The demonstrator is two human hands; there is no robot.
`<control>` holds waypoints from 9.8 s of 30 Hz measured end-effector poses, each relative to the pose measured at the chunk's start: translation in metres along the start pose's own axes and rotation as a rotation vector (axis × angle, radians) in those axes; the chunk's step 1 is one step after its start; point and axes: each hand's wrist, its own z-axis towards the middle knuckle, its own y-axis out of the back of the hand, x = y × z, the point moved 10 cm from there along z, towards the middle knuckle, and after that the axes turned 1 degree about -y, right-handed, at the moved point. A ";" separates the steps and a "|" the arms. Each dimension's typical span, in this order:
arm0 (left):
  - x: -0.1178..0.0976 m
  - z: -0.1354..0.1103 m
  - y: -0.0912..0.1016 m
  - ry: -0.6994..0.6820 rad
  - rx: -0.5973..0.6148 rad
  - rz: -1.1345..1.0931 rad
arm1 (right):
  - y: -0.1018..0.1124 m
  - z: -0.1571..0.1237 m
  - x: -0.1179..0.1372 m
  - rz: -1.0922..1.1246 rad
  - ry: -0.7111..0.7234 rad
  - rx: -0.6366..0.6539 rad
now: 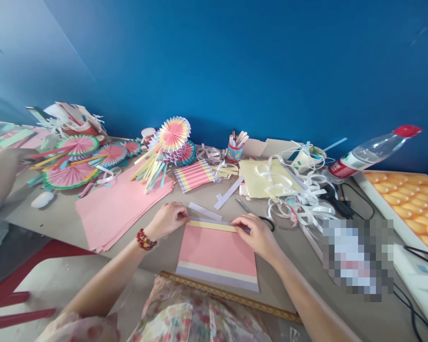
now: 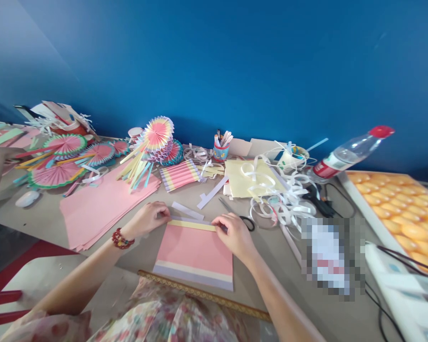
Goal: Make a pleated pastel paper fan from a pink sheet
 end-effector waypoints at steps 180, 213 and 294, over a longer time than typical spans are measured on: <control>-0.003 -0.008 -0.002 -0.011 -0.055 0.106 | -0.001 0.000 0.012 -0.215 0.005 -0.039; -0.025 -0.067 -0.009 -0.263 -0.132 0.427 | -0.007 -0.025 0.036 -0.374 0.144 0.077; -0.035 -0.062 -0.011 0.052 0.007 -0.487 | -0.024 -0.041 0.043 0.296 -0.206 0.375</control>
